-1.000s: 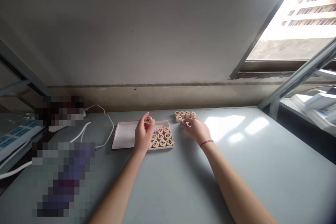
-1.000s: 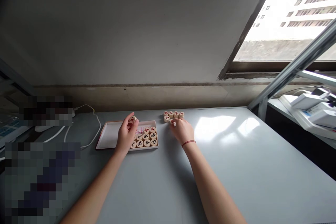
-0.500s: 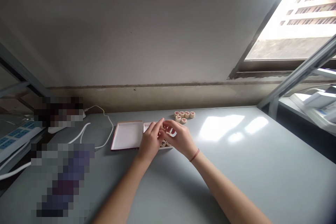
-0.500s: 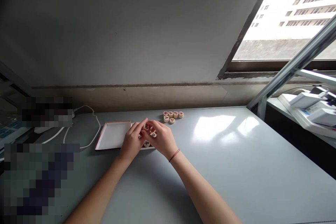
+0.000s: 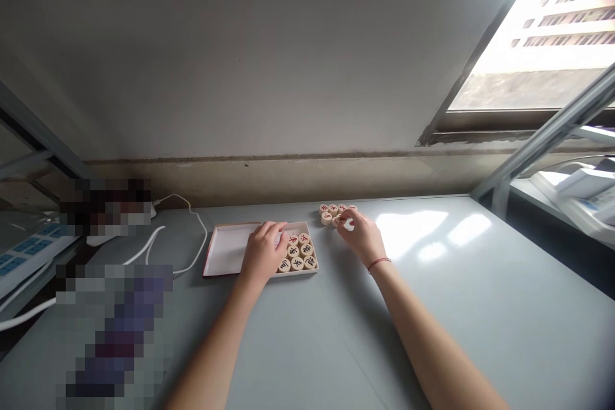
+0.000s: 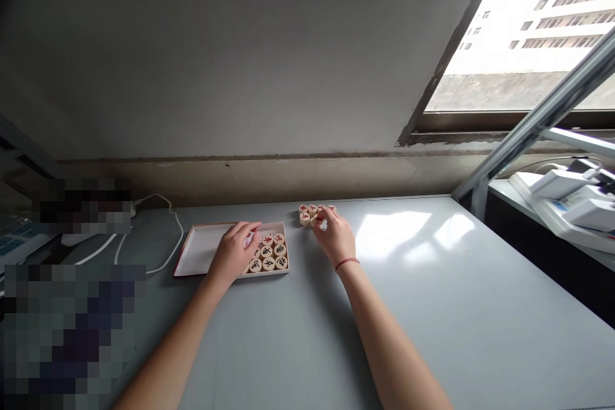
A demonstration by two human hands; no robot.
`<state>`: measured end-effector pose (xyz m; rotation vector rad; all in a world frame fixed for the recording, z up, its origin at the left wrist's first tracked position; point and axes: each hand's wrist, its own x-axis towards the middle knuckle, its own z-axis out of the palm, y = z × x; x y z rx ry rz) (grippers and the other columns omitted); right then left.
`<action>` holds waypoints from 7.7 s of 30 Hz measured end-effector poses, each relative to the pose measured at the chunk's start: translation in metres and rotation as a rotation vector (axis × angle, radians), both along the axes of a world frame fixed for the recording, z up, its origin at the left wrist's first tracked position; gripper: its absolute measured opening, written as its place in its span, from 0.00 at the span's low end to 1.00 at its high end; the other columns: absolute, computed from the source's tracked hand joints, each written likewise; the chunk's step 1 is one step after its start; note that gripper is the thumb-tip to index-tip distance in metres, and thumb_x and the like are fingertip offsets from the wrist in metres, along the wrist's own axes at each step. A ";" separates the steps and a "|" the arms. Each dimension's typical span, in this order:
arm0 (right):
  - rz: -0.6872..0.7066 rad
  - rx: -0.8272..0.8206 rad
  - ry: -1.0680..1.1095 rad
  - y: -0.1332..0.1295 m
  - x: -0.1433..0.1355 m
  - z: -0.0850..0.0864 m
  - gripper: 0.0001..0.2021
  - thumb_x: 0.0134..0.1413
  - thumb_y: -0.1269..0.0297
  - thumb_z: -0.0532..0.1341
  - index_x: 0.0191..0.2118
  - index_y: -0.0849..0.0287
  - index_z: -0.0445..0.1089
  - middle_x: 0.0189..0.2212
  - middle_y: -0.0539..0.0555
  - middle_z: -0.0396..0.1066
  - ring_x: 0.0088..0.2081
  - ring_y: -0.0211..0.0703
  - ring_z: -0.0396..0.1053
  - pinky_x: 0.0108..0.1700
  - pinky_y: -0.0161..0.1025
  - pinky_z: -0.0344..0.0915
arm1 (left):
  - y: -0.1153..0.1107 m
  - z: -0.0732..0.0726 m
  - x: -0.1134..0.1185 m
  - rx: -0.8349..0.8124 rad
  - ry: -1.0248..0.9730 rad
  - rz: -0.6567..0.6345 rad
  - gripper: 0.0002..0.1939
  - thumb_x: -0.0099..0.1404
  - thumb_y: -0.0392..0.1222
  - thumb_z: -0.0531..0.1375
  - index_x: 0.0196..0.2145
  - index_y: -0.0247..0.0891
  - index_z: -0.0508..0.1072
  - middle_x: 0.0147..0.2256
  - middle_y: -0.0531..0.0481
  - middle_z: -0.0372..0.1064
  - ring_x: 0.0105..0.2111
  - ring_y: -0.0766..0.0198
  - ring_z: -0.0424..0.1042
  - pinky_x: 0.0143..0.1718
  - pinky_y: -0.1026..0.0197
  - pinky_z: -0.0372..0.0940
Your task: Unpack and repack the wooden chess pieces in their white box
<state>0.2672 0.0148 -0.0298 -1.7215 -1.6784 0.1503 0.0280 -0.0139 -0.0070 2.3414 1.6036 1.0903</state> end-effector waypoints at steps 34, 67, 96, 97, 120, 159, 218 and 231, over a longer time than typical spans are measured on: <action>0.173 0.321 -0.084 -0.018 -0.038 0.012 0.07 0.56 0.66 0.54 0.36 0.56 0.70 0.34 0.54 0.72 0.40 0.47 0.64 0.43 0.42 0.59 | -0.004 -0.002 0.008 -0.083 0.180 0.094 0.10 0.64 0.41 0.55 0.38 0.42 0.77 0.37 0.46 0.74 0.40 0.53 0.68 0.40 0.53 0.62; 0.310 -0.133 0.194 -0.035 -0.062 0.005 0.17 0.59 0.52 0.50 0.42 0.58 0.69 0.27 0.53 0.71 0.25 0.40 0.66 0.28 0.35 0.61 | -0.006 0.014 0.029 -0.489 0.007 0.278 0.09 0.58 0.46 0.57 0.32 0.45 0.77 0.34 0.50 0.77 0.42 0.50 0.70 0.45 0.48 0.54; -0.158 0.027 0.154 -0.020 -0.013 0.021 0.10 0.47 0.56 0.57 0.34 0.56 0.65 0.26 0.51 0.70 0.26 0.41 0.66 0.28 0.36 0.58 | -0.009 0.009 0.026 -0.423 -0.846 -0.102 0.15 0.63 0.44 0.58 0.47 0.40 0.70 0.40 0.48 0.75 0.39 0.63 0.75 0.43 0.60 0.70; -0.196 -0.032 0.120 -0.017 -0.006 0.019 0.10 0.46 0.56 0.57 0.34 0.56 0.65 0.25 0.51 0.70 0.26 0.41 0.65 0.27 0.36 0.57 | -0.009 0.009 0.025 -0.434 -0.847 -0.106 0.13 0.63 0.43 0.58 0.46 0.41 0.72 0.40 0.48 0.75 0.39 0.63 0.75 0.43 0.59 0.71; 0.027 0.075 0.159 -0.019 -0.015 0.016 0.10 0.55 0.61 0.54 0.36 0.57 0.70 0.33 0.55 0.72 0.26 0.39 0.65 0.30 0.37 0.62 | -0.015 0.011 0.026 -0.220 -0.329 -0.020 0.18 0.63 0.43 0.58 0.51 0.42 0.70 0.36 0.50 0.72 0.32 0.64 0.71 0.40 0.61 0.68; -0.125 -0.071 0.025 -0.002 0.010 -0.013 0.06 0.49 0.64 0.57 0.35 0.53 0.66 0.36 0.50 0.74 0.23 0.36 0.62 0.29 0.36 0.56 | -0.012 0.006 0.018 -0.026 -0.047 -0.155 0.11 0.67 0.35 0.52 0.41 0.41 0.73 0.38 0.50 0.73 0.40 0.62 0.71 0.45 0.61 0.65; 0.342 -0.161 0.306 -0.025 -0.052 0.004 0.16 0.59 0.55 0.50 0.38 0.58 0.70 0.30 0.53 0.74 0.27 0.41 0.68 0.29 0.35 0.60 | -0.005 0.038 -0.040 -0.613 0.269 -0.004 0.15 0.58 0.42 0.57 0.42 0.52 0.75 0.46 0.51 0.71 0.47 0.56 0.68 0.50 0.58 0.60; 0.343 -0.152 0.290 -0.024 -0.053 0.002 0.16 0.59 0.56 0.49 0.38 0.57 0.70 0.30 0.54 0.74 0.29 0.41 0.68 0.30 0.36 0.60 | 0.004 0.030 -0.018 -0.436 0.218 0.017 0.16 0.65 0.47 0.50 0.41 0.47 0.77 0.45 0.50 0.73 0.49 0.53 0.66 0.52 0.52 0.58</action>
